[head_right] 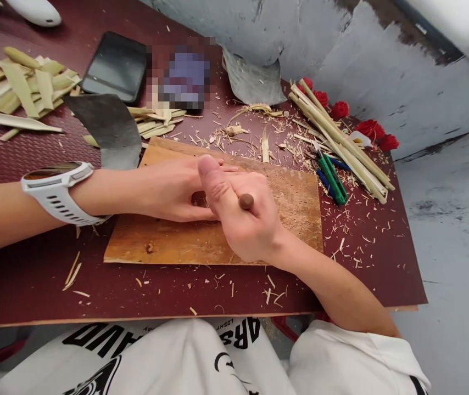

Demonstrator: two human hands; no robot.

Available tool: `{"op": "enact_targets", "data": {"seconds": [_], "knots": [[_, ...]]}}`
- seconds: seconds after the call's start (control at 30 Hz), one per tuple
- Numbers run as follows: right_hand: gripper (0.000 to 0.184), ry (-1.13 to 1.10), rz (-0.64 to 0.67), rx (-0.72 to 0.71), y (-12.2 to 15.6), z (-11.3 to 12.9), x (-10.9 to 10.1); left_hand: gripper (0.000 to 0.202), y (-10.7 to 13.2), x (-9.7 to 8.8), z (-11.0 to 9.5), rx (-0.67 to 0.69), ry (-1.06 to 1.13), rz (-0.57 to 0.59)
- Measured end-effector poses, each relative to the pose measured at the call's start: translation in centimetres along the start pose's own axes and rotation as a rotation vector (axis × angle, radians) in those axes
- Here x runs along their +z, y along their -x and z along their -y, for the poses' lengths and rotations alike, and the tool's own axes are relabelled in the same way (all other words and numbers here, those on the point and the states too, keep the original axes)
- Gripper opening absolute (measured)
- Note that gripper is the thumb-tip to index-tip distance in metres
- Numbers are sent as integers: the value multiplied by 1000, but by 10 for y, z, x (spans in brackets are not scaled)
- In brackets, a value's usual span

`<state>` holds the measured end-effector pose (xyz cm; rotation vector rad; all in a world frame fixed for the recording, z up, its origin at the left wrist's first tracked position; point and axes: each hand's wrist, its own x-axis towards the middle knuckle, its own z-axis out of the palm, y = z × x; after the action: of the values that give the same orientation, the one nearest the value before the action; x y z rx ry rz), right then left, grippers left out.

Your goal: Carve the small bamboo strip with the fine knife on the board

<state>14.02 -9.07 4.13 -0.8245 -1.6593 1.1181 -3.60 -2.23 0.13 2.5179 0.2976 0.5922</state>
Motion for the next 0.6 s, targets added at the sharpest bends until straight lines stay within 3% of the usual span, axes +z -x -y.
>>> {"op": "enact_targets", "data": {"seconds": [0.23,0.43,0.6], "knots": [[71,-56,-48,130,-5,8,-3,18,-1,-1,1,1,18,22],[72,-98,-35,38,5,1,-8,31,-1,0,2,-31,-38,62],[68,-174,-31,-24,3,5,-24,47,-1,3,3,-32,-62,30]]}}
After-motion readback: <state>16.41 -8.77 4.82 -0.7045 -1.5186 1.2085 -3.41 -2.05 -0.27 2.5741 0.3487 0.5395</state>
